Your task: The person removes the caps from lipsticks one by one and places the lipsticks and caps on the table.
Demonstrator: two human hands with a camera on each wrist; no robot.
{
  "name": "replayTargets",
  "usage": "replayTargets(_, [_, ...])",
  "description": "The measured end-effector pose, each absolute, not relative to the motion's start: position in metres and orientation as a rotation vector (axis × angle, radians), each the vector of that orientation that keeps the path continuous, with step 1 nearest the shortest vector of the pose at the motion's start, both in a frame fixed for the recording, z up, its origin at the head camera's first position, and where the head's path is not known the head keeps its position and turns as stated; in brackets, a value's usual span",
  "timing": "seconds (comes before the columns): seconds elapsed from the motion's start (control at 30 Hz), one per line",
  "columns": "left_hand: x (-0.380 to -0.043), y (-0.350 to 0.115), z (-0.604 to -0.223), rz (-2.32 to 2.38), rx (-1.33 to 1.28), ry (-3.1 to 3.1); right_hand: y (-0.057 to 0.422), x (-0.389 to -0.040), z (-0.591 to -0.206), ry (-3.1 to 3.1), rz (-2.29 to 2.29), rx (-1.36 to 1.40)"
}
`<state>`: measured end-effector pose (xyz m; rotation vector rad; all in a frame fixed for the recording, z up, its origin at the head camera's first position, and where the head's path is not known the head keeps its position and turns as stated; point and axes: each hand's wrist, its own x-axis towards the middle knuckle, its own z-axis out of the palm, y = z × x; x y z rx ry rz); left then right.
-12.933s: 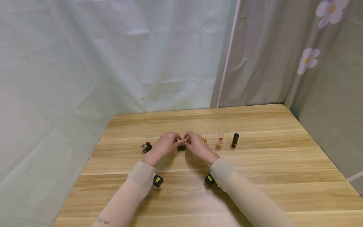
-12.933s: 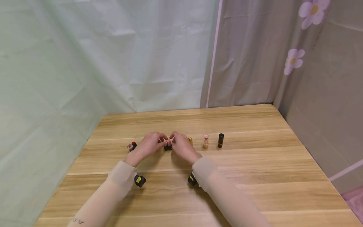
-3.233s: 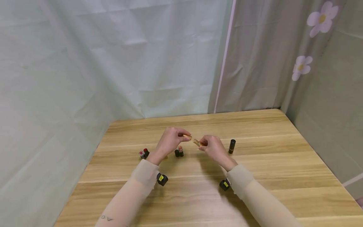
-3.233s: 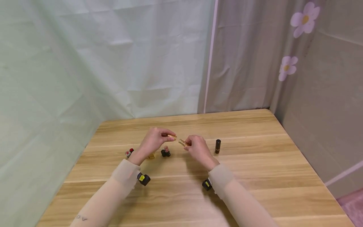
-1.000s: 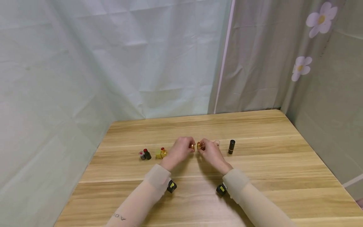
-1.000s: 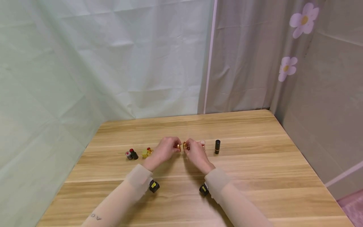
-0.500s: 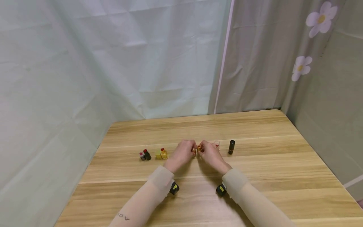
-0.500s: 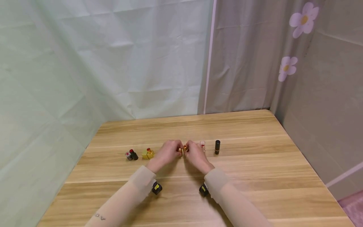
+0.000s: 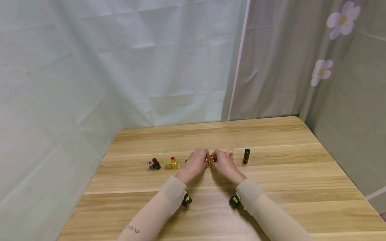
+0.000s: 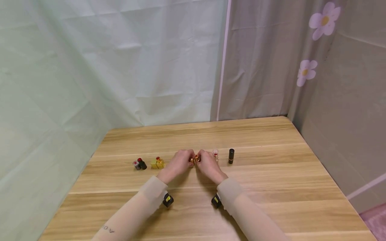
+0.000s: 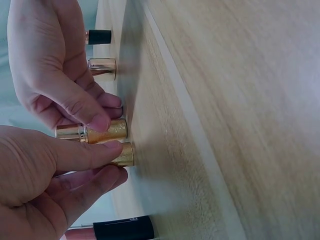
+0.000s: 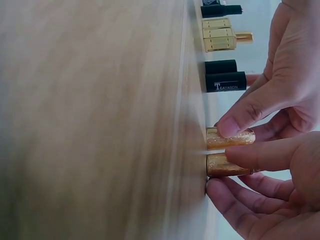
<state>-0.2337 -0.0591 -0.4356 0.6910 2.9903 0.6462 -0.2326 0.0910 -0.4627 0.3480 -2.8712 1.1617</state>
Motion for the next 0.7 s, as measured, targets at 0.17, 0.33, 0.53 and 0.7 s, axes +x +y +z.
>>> replayTargets(0.17, [-0.2339, -0.0591, -0.4364, 0.656, 0.684, 2.987, 0.0914, -0.2323, -0.4631, -2.884, 1.177, 0.348])
replayTargets(0.33, [-0.2348, -0.0587, -0.4378, 0.645, 0.668, 2.991, 0.0914, -0.2337, -0.4634, -2.892, 1.149, 0.369])
replayTargets(0.53, [-0.2354, -0.0579, -0.4386, 0.648, 0.663, 2.973, 0.0922, -0.2346, -0.4638, -2.885, 1.147, 0.386])
replayTargets(0.7, [-0.2352, -0.0575, -0.4401, 0.64, 0.67, 2.97, 0.0925, -0.2333, -0.4634, -2.879, 1.126, 0.409])
